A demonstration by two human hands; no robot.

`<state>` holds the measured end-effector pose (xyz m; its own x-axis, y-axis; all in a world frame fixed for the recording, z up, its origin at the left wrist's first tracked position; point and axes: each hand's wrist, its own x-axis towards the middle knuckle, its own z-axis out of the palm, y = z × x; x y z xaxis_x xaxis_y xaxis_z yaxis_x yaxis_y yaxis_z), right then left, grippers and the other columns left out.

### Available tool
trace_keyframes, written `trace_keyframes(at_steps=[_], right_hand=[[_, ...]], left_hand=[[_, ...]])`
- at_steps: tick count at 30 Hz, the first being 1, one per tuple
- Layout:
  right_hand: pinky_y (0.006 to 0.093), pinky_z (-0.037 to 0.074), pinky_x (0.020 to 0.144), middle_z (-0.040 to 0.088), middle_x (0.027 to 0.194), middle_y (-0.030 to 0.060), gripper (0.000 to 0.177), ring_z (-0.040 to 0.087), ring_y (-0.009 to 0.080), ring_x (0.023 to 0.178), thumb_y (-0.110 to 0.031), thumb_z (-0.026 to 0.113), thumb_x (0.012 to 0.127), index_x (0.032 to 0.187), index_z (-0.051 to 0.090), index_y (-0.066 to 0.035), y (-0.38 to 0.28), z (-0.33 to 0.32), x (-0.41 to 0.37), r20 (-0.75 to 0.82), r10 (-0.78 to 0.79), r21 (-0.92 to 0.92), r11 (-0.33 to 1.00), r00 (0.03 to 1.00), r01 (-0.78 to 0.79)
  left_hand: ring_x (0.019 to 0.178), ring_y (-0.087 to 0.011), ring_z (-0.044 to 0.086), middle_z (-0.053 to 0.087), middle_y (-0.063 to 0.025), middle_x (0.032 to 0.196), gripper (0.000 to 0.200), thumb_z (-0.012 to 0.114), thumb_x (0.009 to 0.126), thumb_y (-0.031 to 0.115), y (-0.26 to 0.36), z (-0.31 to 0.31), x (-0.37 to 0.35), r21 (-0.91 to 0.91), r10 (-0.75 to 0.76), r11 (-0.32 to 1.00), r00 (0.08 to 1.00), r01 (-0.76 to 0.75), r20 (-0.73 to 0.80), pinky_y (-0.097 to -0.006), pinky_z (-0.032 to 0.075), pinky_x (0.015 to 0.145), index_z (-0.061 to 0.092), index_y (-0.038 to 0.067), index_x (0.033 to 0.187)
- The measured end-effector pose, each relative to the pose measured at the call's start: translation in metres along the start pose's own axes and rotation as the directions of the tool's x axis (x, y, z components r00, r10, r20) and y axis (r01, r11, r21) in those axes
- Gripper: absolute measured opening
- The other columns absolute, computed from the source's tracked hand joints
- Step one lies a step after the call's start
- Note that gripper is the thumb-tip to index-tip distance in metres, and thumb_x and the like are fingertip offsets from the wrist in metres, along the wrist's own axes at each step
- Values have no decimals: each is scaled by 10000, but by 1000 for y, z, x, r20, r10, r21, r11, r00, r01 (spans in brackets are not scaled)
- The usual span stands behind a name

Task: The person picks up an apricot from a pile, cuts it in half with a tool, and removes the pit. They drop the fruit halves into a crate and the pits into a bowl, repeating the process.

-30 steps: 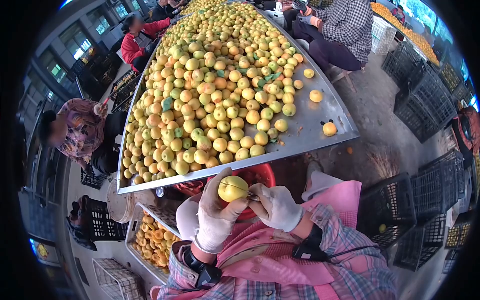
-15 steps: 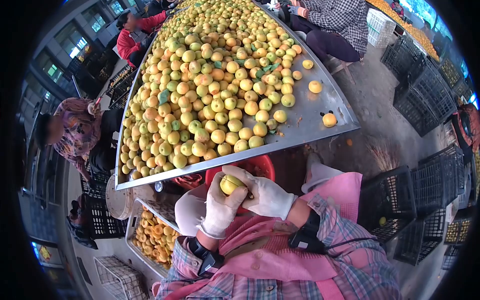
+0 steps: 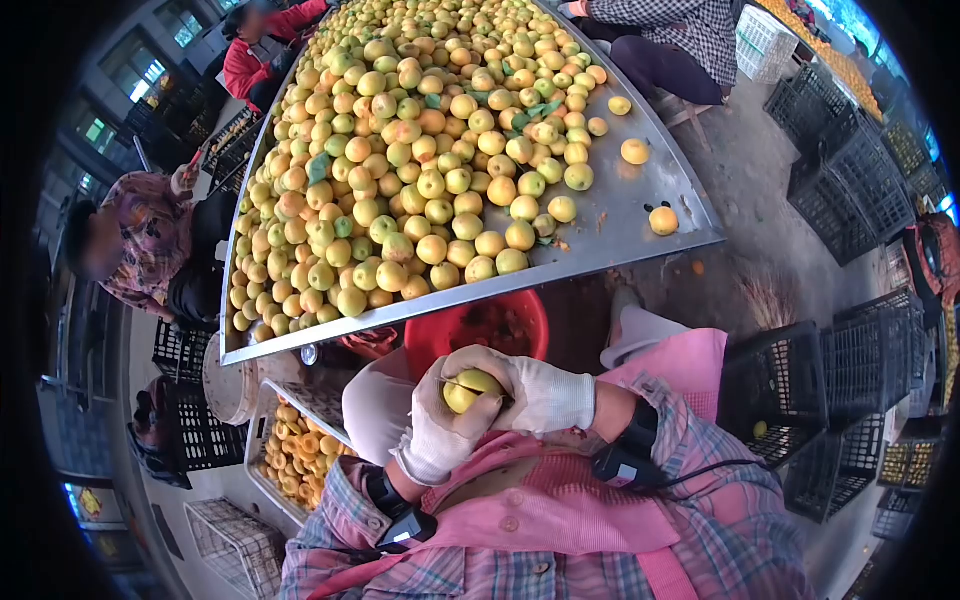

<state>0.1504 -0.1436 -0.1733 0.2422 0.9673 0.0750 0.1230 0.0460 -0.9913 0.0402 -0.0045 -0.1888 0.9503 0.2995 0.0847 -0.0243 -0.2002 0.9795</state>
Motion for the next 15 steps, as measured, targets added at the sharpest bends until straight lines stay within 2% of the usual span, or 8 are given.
trace_keyframes(at_steps=[4,6,7,8,9,12,14,15], right_hand=[[319,420,995,555,1184,71,618,553,187,1113,-56,733,716,1266,453,-93,6,5,-5,-60,-44,7,999,997,44],[330,436,983,556,1194,83,616,565,221,1125,-74,737,715,1262,453,-90,5,4,-6,-50,-14,-11,1000,999,13],[330,436,983,556,1194,83,616,565,221,1125,-74,737,715,1262,453,-90,4,6,-6,-54,-12,-9,1000,998,11],[330,416,1009,534,1221,94,605,548,229,1148,-61,718,738,1276,443,-91,4,8,-6,-83,-5,-86,996,997,-3],[330,396,1036,512,1248,105,593,531,237,1171,-48,698,761,1290,434,-92,3,10,-5,-109,-1,-164,986,994,-17],[327,408,1021,522,1229,104,548,545,244,1158,-75,704,779,1262,445,-92,-8,11,-4,-115,74,-197,976,991,-95],[327,417,1010,524,1224,105,541,549,244,1157,-87,708,783,1255,444,-91,-6,13,-4,-106,96,-210,971,990,-116],[326,425,998,527,1218,106,535,553,244,1157,-99,713,787,1248,442,-91,-5,14,-4,-101,116,-226,964,988,-137]], left_hand=[[817,-308,653,633,-156,891,447,769,693,252,6,-7,-3,-12,-40,999,993,42,108,-377,521,718,564,7,1005],[836,-285,656,636,-149,904,452,766,705,243,17,-10,0,1,-38,999,989,38,143,-365,521,737,564,7,1033],[842,-261,653,637,-140,913,451,761,716,229,22,-11,1,-27,-127,991,981,132,144,-356,519,749,563,5,1053],[848,-236,650,638,-130,922,451,756,727,215,24,-11,1,-54,-215,973,966,225,146,-348,517,761,561,2,1072],[848,-236,650,638,-130,922,451,756,727,215,22,-12,1,-53,-218,972,965,228,147,-348,517,761,561,2,1072],[840,-211,639,633,-114,911,437,744,745,189,15,-18,1,-97,-203,970,961,224,187,-337,514,769,556,-8,1088],[923,-126,581,608,-63,1010,407,694,791,116,16,-22,0,-157,-307,913,887,377,345,-274,477,853,525,-9,1140],[923,-126,581,608,-63,1010,407,694,791,116,18,-23,1,-158,-308,912,887,378,344,-274,477,853,525,-9,1140]])
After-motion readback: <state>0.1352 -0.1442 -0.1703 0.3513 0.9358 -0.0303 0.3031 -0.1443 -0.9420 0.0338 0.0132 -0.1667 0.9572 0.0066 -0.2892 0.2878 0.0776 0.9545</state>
